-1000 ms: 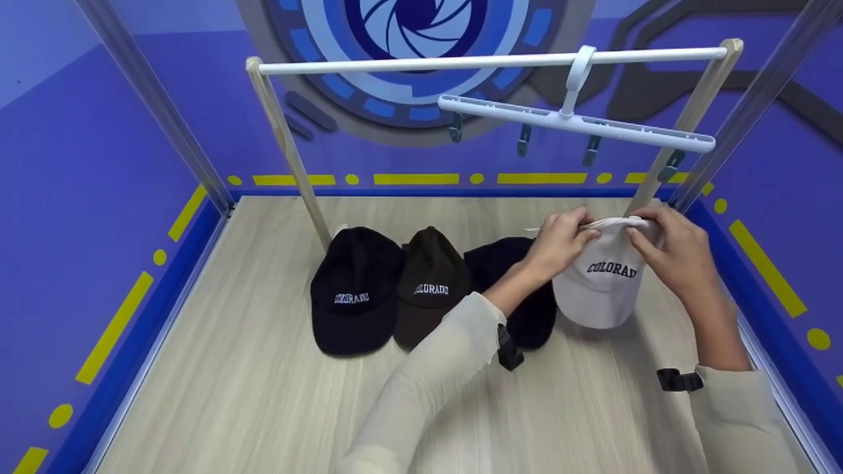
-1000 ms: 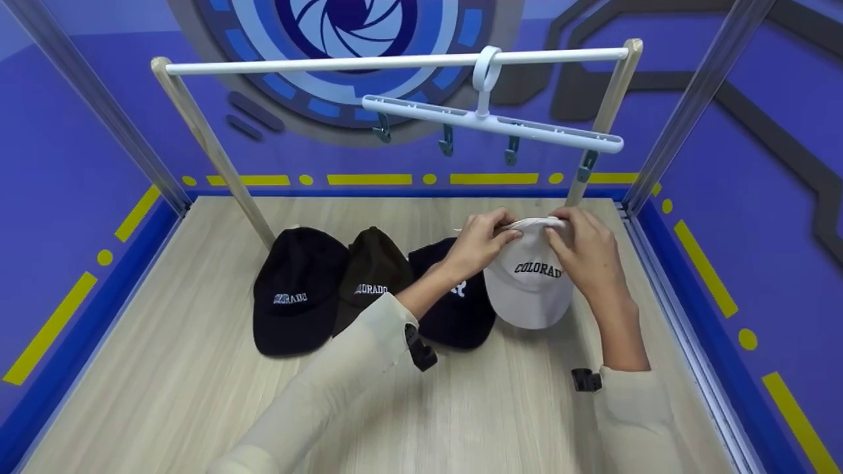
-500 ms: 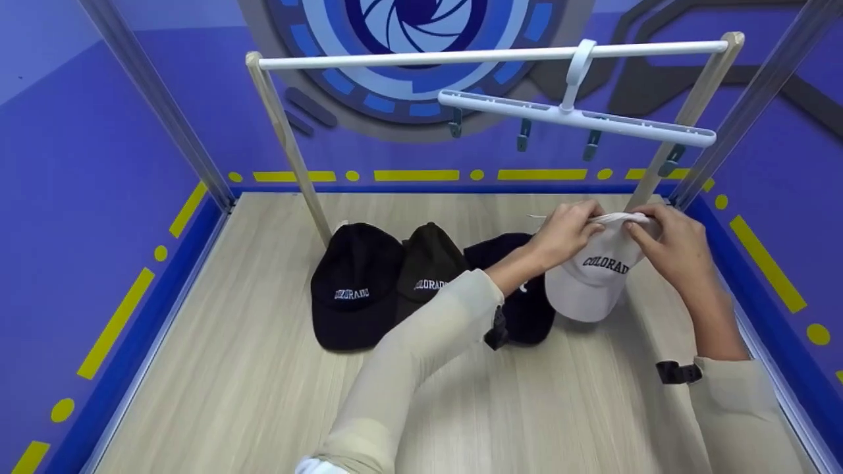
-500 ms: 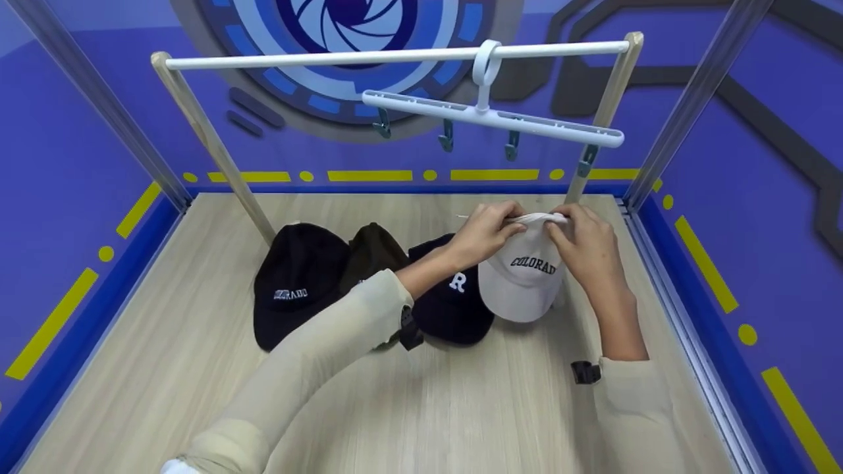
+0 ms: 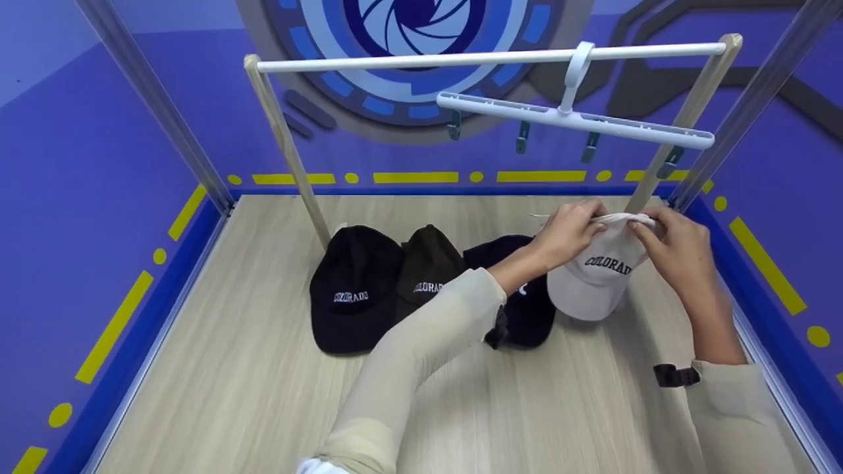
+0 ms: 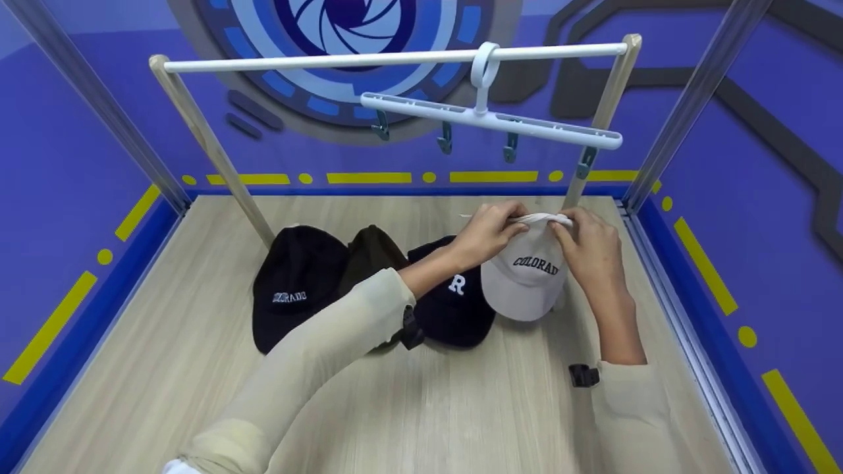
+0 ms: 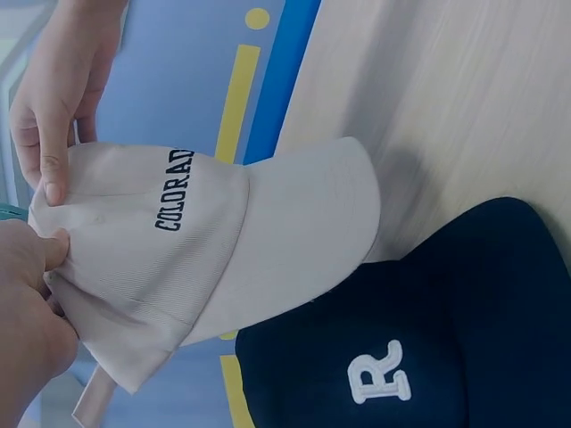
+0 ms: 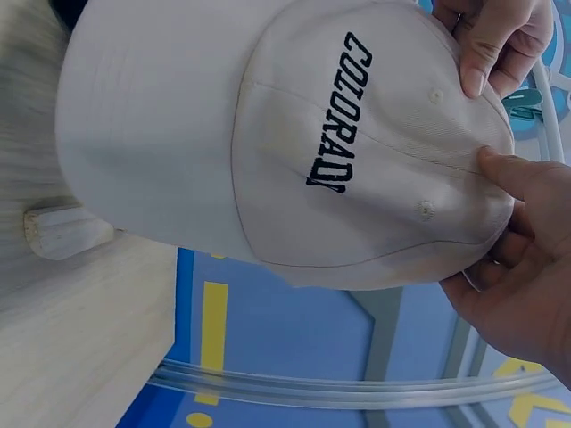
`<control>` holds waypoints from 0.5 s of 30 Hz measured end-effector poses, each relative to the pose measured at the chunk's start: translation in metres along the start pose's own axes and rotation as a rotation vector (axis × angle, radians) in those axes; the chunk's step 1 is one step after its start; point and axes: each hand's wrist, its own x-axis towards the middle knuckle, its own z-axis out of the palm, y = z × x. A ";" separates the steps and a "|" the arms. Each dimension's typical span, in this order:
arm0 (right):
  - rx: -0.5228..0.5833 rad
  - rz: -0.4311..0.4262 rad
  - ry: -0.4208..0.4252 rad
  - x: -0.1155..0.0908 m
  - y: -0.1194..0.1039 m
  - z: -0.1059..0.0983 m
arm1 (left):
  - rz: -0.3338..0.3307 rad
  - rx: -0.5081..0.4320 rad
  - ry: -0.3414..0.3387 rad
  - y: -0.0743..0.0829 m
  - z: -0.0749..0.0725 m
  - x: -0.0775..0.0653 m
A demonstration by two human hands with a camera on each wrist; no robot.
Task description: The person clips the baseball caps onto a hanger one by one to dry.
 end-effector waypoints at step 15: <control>-0.006 -0.046 0.119 0.003 0.002 -0.007 | 0.021 0.031 0.026 0.008 -0.003 0.011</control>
